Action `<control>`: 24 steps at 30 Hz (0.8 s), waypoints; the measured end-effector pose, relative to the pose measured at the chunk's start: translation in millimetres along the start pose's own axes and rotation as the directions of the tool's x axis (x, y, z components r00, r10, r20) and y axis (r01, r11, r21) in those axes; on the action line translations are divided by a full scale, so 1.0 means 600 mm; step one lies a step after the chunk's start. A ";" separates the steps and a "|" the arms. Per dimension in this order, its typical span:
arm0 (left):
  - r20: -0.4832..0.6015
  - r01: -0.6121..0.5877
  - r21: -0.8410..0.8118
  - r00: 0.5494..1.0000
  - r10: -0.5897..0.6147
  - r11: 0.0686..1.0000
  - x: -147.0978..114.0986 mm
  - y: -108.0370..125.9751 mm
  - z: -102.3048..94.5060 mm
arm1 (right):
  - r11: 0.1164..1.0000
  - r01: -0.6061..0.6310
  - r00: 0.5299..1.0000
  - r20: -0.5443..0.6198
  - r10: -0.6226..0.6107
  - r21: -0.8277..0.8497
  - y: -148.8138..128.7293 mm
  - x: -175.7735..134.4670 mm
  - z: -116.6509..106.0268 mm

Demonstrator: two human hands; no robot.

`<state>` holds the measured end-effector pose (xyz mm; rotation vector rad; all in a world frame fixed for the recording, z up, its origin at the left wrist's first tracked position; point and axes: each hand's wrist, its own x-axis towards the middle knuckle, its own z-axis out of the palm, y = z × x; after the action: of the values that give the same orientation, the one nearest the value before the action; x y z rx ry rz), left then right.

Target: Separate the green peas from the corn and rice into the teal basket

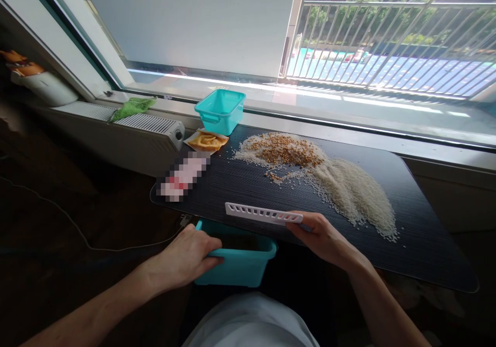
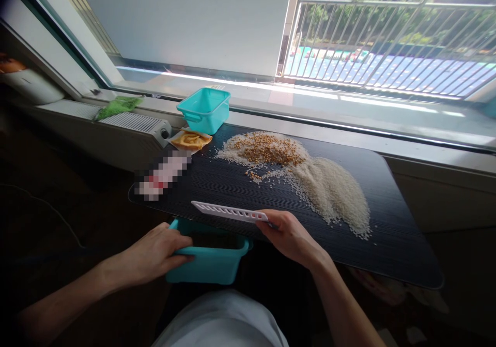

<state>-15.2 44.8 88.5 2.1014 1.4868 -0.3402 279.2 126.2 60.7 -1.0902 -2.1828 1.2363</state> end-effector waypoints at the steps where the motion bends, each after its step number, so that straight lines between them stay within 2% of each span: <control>1: 0.000 0.001 -0.004 1.000 -0.001 1.000 0.000 0.001 0.001 | 1.000 0.000 1.000 0.012 0.000 0.003 -0.001 -0.006 -0.002; 3: 0.003 0.001 -0.008 1.000 -0.001 1.000 0.001 0.003 0.003 | 1.000 0.009 1.000 -0.016 -0.009 0.004 0.001 -0.018 -0.009; 4: 0.008 -0.005 -0.010 1.000 0.005 1.000 0.002 0.004 0.005 | 1.000 0.012 0.998 -0.066 -0.012 -0.005 0.005 -0.022 -0.013; 6: 0.013 -0.023 -0.011 1.000 0.023 1.000 0.005 0.007 0.008 | 0.999 -0.017 0.968 -0.250 0.006 -0.041 0.020 -0.027 -0.026; 9: 0.010 -0.045 -0.016 0.999 0.045 0.999 0.007 0.013 0.009 | 0.987 -0.143 0.847 -0.524 0.083 -0.075 0.048 -0.025 -0.045; 11: 0.012 -0.048 -0.019 0.999 0.048 0.999 0.008 0.017 0.008 | 0.977 -0.205 0.781 -0.612 0.124 -0.063 0.063 -0.021 -0.056; 13: 0.019 -0.044 -0.017 0.999 0.044 0.999 0.008 0.021 0.005 | 0.972 -0.228 0.761 -0.632 0.145 -0.052 0.072 -0.019 -0.063; 15: 0.026 -0.040 -0.018 0.999 0.040 0.999 0.008 0.025 0.002 | 0.973 -0.226 0.761 -0.631 0.151 -0.041 0.078 -0.018 -0.064; 21: 0.058 -0.041 -0.034 0.997 0.043 0.999 0.012 0.029 0.000 | 0.983 -0.185 0.777 -0.609 0.156 0.016 0.084 -0.016 -0.056; 24: 0.054 -0.043 -0.036 0.998 0.045 0.998 0.013 0.029 0.002 | 0.987 -0.151 0.806 -0.573 0.151 0.049 0.080 -0.016 -0.052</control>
<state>3.8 46.1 88.7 2.0775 1.4033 -0.3503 326.8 149.9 36.6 -1.4378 -1.6516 0.8111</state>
